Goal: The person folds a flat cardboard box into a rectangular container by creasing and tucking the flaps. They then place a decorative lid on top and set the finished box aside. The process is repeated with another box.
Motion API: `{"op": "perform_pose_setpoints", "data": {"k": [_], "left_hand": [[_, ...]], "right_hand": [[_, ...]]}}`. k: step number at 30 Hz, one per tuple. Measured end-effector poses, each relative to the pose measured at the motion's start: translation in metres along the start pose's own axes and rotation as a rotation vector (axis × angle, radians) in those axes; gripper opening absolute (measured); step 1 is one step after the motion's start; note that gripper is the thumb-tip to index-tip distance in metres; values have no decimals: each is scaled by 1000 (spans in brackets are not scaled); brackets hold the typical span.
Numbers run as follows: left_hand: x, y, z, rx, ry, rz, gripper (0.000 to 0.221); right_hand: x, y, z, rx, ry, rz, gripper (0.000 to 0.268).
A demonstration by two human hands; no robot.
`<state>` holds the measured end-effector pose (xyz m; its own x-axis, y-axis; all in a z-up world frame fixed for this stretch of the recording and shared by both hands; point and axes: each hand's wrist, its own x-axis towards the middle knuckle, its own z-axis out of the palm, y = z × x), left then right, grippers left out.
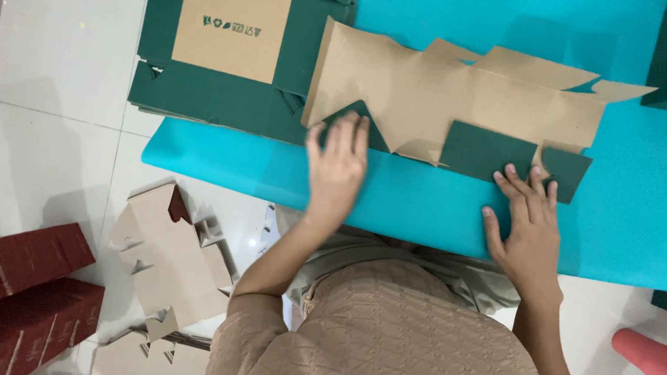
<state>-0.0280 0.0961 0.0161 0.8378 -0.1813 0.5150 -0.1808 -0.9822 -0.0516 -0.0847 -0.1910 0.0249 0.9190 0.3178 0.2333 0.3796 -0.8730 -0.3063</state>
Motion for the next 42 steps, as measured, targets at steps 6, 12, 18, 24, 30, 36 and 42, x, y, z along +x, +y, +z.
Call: {"op": "perform_pose_setpoints", "data": {"k": [6,12,18,24,30,36,42], "left_hand": [[-32,36,-13,33,-178,149,41],[-38,24,-11,-91,-258,112,67],[-37,-1,-7,-24,-206,101,61],[-38,-17,-11,141,-222,23,61],[-20,-29,-24,66,54,-126,34],[58,-3,-70,-479,95,134,30],[132,30,-34,-878,-541,472,41]], "right_hand": [[0,-2,0,-10,-5,-19,45],[0,-4,1,-25,-5,-19,44],[1,-3,-2,-21,-19,-33,45],[1,0,-3,-5,-15,-11,45],[-1,2,4,-69,29,97,43],[-5,18,-17,50,269,189,28],[-8,44,-29,275,457,312,59]]}}
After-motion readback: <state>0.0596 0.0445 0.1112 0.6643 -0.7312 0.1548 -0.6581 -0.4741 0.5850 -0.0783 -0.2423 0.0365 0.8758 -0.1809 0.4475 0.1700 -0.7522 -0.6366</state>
